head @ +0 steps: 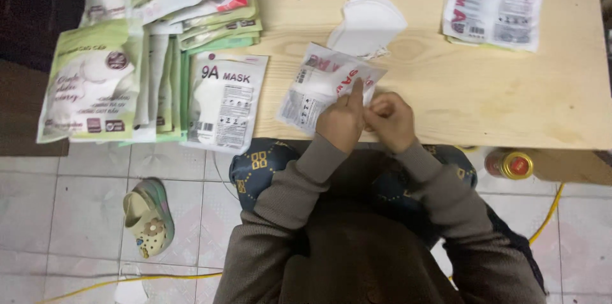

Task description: Packing individual face masks into plastic packaging bags at a workstation

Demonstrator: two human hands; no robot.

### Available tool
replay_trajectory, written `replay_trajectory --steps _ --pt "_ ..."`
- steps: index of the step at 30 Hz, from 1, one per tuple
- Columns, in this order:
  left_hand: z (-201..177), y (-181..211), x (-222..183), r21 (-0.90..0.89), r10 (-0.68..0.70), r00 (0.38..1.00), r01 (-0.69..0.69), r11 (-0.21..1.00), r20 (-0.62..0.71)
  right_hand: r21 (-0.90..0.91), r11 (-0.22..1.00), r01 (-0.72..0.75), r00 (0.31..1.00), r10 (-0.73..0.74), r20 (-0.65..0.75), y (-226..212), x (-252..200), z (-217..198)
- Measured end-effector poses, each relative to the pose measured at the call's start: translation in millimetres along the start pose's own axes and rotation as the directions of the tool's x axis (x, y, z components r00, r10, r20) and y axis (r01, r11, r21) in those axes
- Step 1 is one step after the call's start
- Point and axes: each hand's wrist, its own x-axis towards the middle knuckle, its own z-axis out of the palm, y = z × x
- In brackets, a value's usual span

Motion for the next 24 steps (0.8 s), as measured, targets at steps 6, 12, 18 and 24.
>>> replay_trajectory --steps 6,12,18,24 --pt "-52 -7 36 -0.396 -0.255 0.961 0.196 0.897 -0.104 -0.132 0.94 0.314 0.883 -0.239 0.404 -47 -67 18" --pt "-106 27 51 -0.442 -0.346 0.918 0.234 0.866 -0.192 -0.149 0.977 0.152 0.912 -0.081 0.401 -69 -48 58" --pt "-123 21 40 -0.604 -0.376 0.889 0.152 0.782 -0.263 -0.17 0.984 -0.055 0.922 0.115 0.369 -103 -19 121" --pt "-166 -10 10 -0.558 -0.255 0.86 -0.04 0.829 -0.441 -0.176 0.945 -0.277 0.896 0.32 0.308 -129 1 187"
